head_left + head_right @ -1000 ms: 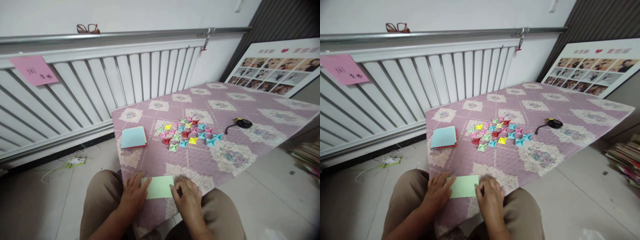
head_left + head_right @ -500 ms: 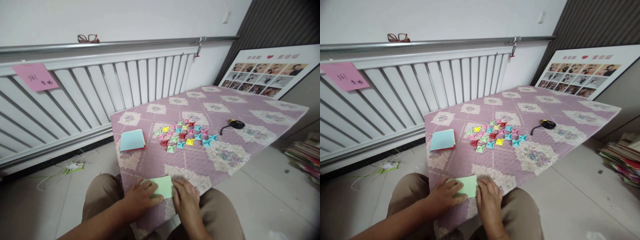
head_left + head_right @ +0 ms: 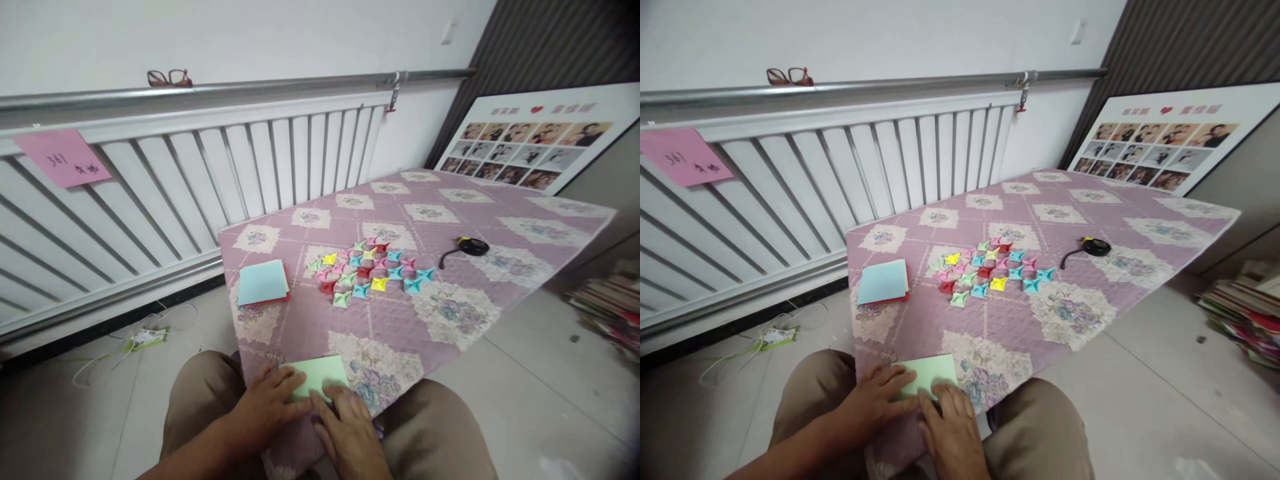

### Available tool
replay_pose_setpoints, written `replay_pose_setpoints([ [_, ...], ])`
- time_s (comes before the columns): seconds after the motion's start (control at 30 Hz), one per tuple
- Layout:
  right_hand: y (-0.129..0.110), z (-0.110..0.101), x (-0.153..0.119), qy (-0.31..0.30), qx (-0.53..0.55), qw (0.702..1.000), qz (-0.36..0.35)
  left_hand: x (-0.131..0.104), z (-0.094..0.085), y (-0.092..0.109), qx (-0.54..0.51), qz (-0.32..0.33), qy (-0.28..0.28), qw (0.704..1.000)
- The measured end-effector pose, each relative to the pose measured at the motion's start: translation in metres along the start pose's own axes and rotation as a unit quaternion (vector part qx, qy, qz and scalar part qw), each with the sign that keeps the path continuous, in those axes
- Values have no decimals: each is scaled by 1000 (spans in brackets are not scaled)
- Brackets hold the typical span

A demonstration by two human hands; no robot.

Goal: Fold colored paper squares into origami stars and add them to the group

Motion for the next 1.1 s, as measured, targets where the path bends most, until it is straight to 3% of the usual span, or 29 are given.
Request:
replay_pose_setpoints([
  [0.2, -6, -6, -1, -23, -26, 999, -36, -34, 4, 1, 18, -26, -4, 999],
  [0.4, 13, -12, -9, 5, -69, 996, -61, -50, 8, 1, 11, -41, -16, 999],
  [0.73, 47, -28, -14, 49, -146, 987, -33, -53, 11, 4, -5, -68, -20, 997],
  [0.87, 54, -43, -3, 93, -123, 987, 47, -51, 13, 5, -16, -90, -10, 996],
  [0.97, 36, -45, 8, 96, -50, 991, 83, -48, 12, 6, -33, -111, -5, 993],
  [1.1, -13, -22, 19, -8, 79, 995, 53, -45, 9, 4, -87, -139, 3, 986],
])
Point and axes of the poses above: each hand's wrist, its own x-axis towards the middle knuckle, its own z-axis out of the palm, y = z × x, the point moved 5 cm from there along x, towards the middle knuckle, and after that the axes turned 13 degrees about z, right-handed, at the moved point
